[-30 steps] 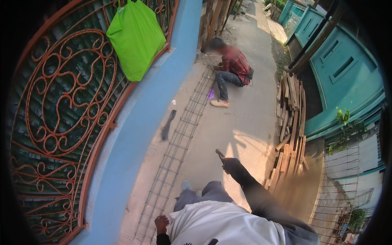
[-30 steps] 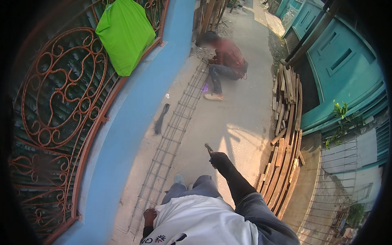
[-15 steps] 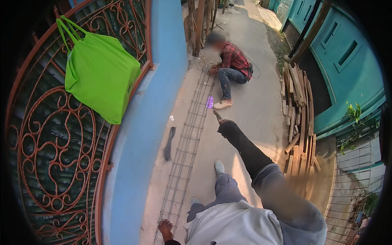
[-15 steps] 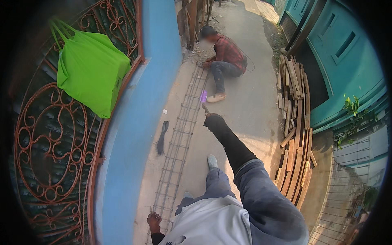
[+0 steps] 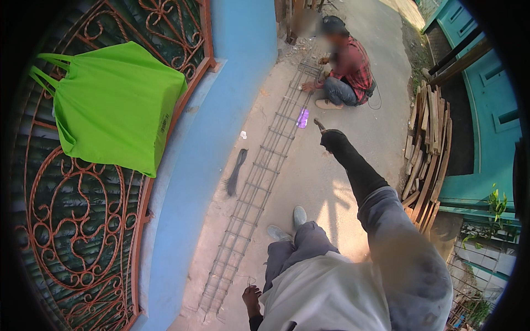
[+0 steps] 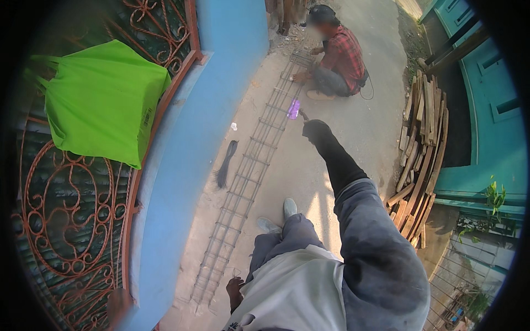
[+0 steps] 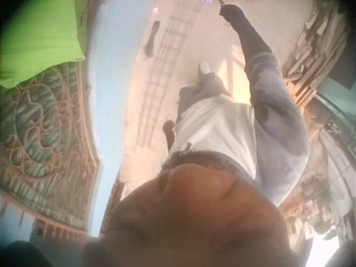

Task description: The person squats on a concrete floor and uses pliers to tie wire around the intersections of a metal grid. The person repeatedly picks up wire, wraps it around the grid, and twists it with pliers to secure the structure.

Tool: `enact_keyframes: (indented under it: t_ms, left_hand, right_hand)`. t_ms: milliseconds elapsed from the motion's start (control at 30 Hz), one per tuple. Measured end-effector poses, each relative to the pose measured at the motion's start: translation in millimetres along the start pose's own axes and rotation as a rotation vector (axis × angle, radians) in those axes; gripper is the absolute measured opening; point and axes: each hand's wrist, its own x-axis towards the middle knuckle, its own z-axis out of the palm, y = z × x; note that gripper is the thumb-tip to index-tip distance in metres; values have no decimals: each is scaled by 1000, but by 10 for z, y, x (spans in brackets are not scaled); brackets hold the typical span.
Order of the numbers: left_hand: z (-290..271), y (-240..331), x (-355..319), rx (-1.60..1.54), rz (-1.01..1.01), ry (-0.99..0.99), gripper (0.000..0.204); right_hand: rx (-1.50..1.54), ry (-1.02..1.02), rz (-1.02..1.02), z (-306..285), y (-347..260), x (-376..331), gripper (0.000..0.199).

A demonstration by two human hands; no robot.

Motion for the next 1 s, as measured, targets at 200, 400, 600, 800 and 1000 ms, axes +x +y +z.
enact_keyframes:
  t_ms: [200,400,600,800,1000]
  left_hand:
    - [40,492,333,-60,-22,60,19]
    - [381,911,756,-130,7,-71,22]
    - [489,1044,577,-172,-43,146,16]
    - [1197,1028,296,-180,-133,263,21]
    - [2211,930,-227,-296,-178,284,21]
  right_hand:
    - [-45,-120,147,639,364,-382,24]
    - [-304,-246,-378,449,760,-136,24]
    - [89,-13,-60,616,-182,219,31]
    - [-385,-162,-328,72,-140,1878,26]
    - [-422,-389,-428,170,77,1953,30]
